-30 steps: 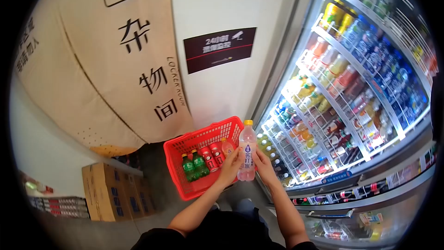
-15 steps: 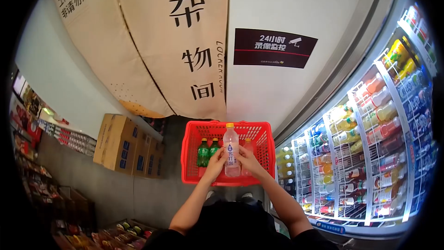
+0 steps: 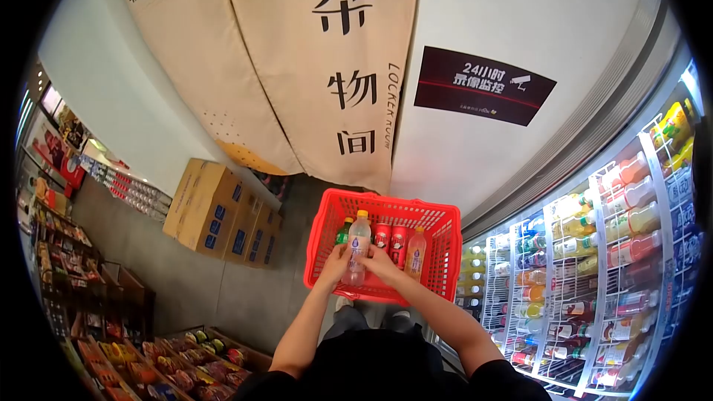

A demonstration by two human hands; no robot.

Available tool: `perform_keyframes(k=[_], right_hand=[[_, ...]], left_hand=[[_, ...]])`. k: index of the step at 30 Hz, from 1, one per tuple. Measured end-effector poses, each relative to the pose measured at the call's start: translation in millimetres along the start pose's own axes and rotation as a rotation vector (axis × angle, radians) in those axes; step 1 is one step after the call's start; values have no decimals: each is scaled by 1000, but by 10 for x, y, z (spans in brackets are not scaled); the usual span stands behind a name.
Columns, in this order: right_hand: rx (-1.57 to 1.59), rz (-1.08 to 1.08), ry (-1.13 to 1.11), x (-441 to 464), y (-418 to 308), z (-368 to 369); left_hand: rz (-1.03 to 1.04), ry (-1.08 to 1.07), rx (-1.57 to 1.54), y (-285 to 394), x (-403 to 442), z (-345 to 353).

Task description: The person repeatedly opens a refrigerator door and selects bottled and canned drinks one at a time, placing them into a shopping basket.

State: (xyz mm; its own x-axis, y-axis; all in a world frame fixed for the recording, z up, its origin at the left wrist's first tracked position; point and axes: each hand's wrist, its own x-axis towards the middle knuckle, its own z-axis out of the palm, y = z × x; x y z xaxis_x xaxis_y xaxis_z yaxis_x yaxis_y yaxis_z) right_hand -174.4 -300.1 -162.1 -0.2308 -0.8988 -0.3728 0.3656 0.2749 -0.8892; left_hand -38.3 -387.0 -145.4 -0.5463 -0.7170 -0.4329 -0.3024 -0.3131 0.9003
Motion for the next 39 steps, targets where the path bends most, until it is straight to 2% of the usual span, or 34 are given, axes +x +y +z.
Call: perform_keyframes(k=[3,5,7,9,10,11,12,13,15,17,19,21,24,25,26,28,29,31,33,34,37,39], right_hand=[[15,115,41,191,95,122],[-15,151,52,344,127,173],[-29,192,62,499,256,232],[-66,117,87,678,480,210],[-116,100,45,889,837,68],[-109,119,50,859,802,122],[-149,135,118,824,653,195],[-191,148,187,802,632,230],[-236,133,173,848,706,240],[-449,117,276,841,659,295],[-520,84,303,813,638,333],[-593,47,328,802,667,354],[-697,45,352,856,738,358],[-724,49,314,873,735,322],[-750,54,277,882,723,294],[-699,78,320,849,606,275],[-648,102,359,820,562,253],[-598,86,382,742,424,186],[-291,191,401,616,182,164],[-159,177,410,577,137,139],[47,264,427,449,-22,65],[66,261,491,361,-75,75]], left_hand=[[38,23,35,-369,299,-144],[-53,26,125,-494,432,-248],[-66,-22,97,-433,402,-285],[-81,-74,75,-245,343,-289],[-108,-64,252,-100,274,-276],[-140,-59,428,-70,218,-277],[-49,-80,431,-160,231,-302],[-65,-91,432,-300,256,-301],[10,-35,509,-385,269,-268],[-54,-107,456,-313,214,-306],[-117,-177,399,-79,126,-338],[-97,-260,542,53,94,-364],[-15,-224,525,17,104,-391],[-13,-228,528,-150,202,-406],[15,-218,397,-448,367,-421],[42,-215,265,-360,366,-451],[-146,-234,43,166,207,-485],[-338,-264,-168,397,182,-521],[-51,-248,-294,230,410,-621],[-132,-313,-343,574,315,-671],[-81,-268,-364,809,434,-653],[-81,-314,-397,867,530,-589]])
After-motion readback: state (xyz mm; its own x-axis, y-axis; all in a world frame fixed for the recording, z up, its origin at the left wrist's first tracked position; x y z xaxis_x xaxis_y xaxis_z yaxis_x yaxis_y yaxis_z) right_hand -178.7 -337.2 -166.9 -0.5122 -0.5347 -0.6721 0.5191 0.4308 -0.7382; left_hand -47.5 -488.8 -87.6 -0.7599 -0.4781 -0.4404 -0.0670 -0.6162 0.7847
